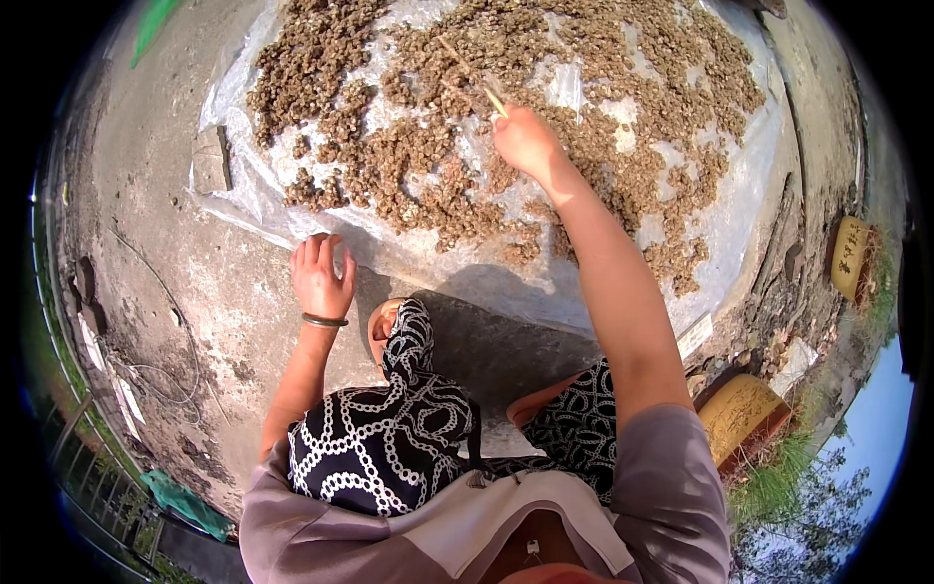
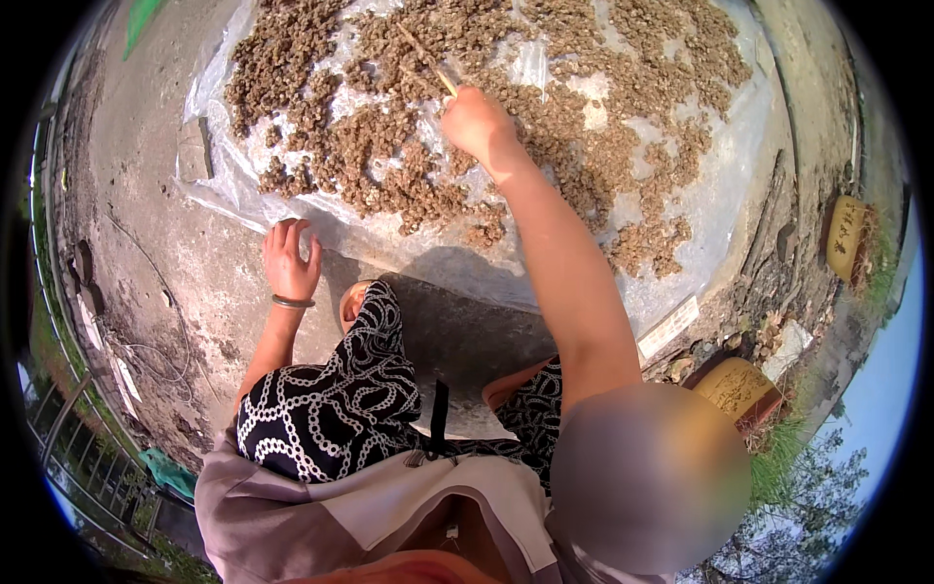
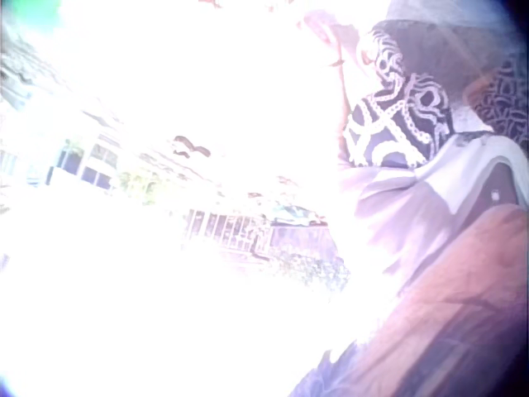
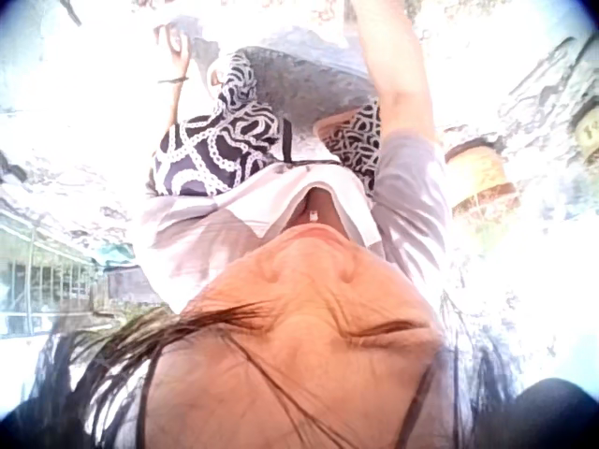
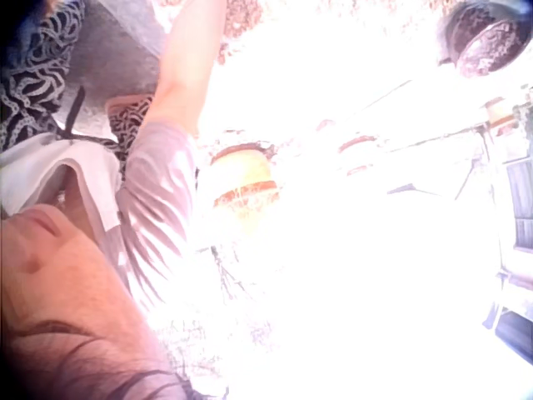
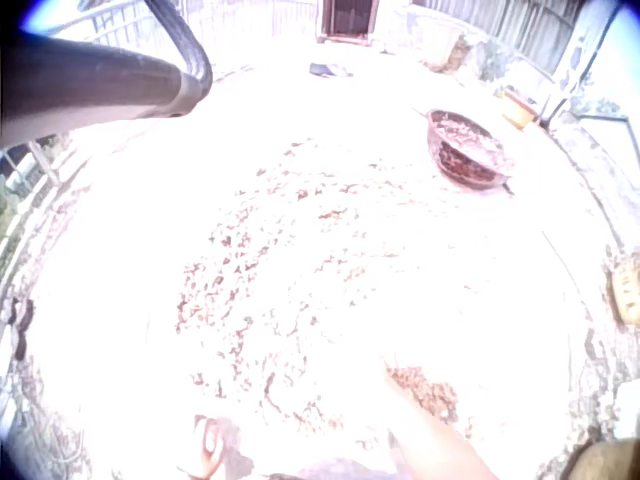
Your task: The person pours a grainy mixture from a bowl onto a plastic sheet on the ground. They then use a small stick to spread the mixture evenly across the sheet and later use a green net to sift or collect the material.
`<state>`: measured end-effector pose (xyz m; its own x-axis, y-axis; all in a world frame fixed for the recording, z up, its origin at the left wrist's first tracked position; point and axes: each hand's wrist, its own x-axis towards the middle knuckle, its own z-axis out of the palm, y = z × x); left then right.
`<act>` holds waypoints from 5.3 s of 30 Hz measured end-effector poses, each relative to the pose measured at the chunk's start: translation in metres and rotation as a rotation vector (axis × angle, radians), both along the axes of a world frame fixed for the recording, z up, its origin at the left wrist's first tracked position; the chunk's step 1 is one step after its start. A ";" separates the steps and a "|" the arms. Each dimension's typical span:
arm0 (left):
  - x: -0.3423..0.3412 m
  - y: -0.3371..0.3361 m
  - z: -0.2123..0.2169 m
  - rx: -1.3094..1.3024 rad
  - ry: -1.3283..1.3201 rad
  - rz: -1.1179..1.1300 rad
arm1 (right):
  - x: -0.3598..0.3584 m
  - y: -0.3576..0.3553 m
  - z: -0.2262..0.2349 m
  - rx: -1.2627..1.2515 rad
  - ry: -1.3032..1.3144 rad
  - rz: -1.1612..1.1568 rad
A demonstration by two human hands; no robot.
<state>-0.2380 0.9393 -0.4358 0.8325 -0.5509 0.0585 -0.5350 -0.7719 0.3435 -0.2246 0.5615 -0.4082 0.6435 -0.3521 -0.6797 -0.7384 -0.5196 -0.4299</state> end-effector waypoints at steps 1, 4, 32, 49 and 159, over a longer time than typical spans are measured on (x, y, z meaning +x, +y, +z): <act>-0.002 0.003 0.002 -0.004 -0.004 0.005 | -0.004 -0.021 0.006 0.042 0.078 -0.141; -0.001 0.002 0.003 -0.033 -0.010 0.000 | -0.066 -0.080 0.001 -0.198 -0.125 -0.299; -0.011 -0.058 0.007 -0.320 0.175 -0.142 | 0.041 0.008 0.056 -0.049 -0.082 0.097; -0.011 -0.080 0.016 -0.457 0.368 -0.241 | 0.089 0.065 -0.001 0.452 -0.059 -0.278; -0.092 -0.138 0.096 0.140 0.250 -0.702 | -0.391 -0.420 -0.015 0.093 -0.185 -0.946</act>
<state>-0.3298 0.8015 -0.3403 0.2629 -0.9448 -0.1954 -0.8359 -0.3242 0.4430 -0.6154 0.1419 -0.4231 0.2212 -0.7293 -0.6475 -0.7507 0.2965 -0.5904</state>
